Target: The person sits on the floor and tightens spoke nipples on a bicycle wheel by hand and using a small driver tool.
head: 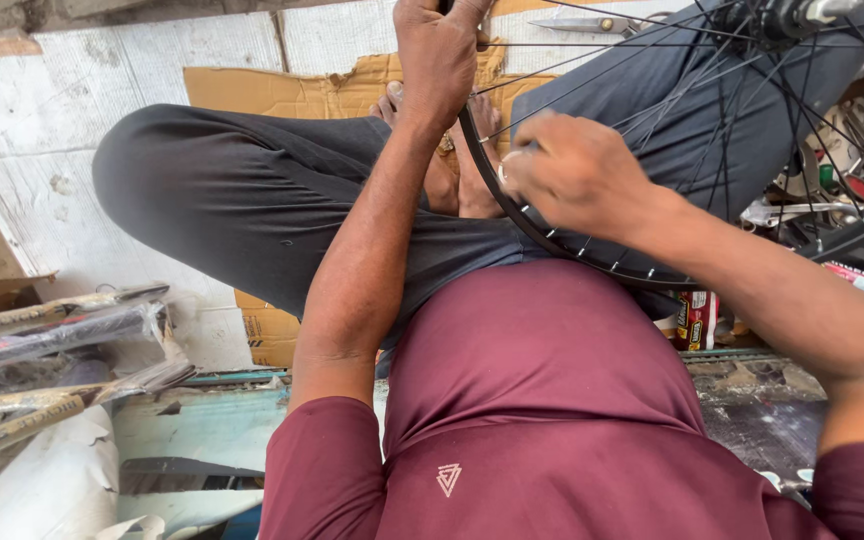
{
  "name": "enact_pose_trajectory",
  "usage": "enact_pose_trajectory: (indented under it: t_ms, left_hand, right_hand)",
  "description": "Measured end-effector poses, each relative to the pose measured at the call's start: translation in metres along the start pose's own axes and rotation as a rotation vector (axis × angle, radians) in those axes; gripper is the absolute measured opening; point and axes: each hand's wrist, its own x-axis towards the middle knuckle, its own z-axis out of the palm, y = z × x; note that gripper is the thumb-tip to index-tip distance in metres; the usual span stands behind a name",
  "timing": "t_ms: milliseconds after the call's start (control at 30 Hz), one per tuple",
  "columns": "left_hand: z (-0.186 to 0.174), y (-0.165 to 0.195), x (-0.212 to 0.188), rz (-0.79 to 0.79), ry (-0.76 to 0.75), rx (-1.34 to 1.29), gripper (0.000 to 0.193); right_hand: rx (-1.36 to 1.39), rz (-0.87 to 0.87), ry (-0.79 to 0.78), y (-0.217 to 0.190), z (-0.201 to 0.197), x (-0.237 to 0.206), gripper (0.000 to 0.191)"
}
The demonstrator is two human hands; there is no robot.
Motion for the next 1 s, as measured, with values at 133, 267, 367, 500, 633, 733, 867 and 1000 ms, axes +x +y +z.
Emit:
enact_pose_trajectory:
  t_ms: [133,267,367,500,633,733,867,1000]
  left_hand:
    - [-0.004,-0.005,-0.001,0.151,-0.054,0.237,0.022]
    - [0.001,-0.010,-0.001,0.034,-0.008,0.085,0.029]
    - [0.004,-0.008,-0.001,0.025,-0.001,0.090,0.025]
    - [0.009,-0.004,-0.002,-0.078,0.028,0.030,0.023]
    - [0.008,-0.001,-0.003,-0.056,0.027,0.129,0.024]
    - [0.004,0.000,0.000,0.149,0.011,0.394,0.020]
    - [0.005,-0.002,-0.002,0.111,0.007,0.424,0.023]
    - [0.011,-0.005,-0.008,0.038,-0.034,0.147,0.025]
  right_hand:
    - [0.024,-0.052,-0.101,0.003,-0.007,-0.005,0.012]
    - [-0.036,0.184,-0.225,0.008,0.002,0.003,0.020]
    - [0.007,0.157,-0.396,0.017,-0.003,0.004,0.028]
    - [-0.106,0.229,-0.524,0.021,-0.003,0.003,0.018]
    - [-0.095,0.251,-0.135,0.007,0.008,0.002,0.017]
    - [0.074,0.062,-0.051,0.006,-0.003,-0.003,0.012]
    - [0.036,0.086,-0.301,0.009,-0.014,-0.002,0.047]
    - [-0.006,0.292,-0.429,0.012,-0.010,0.008,0.029]
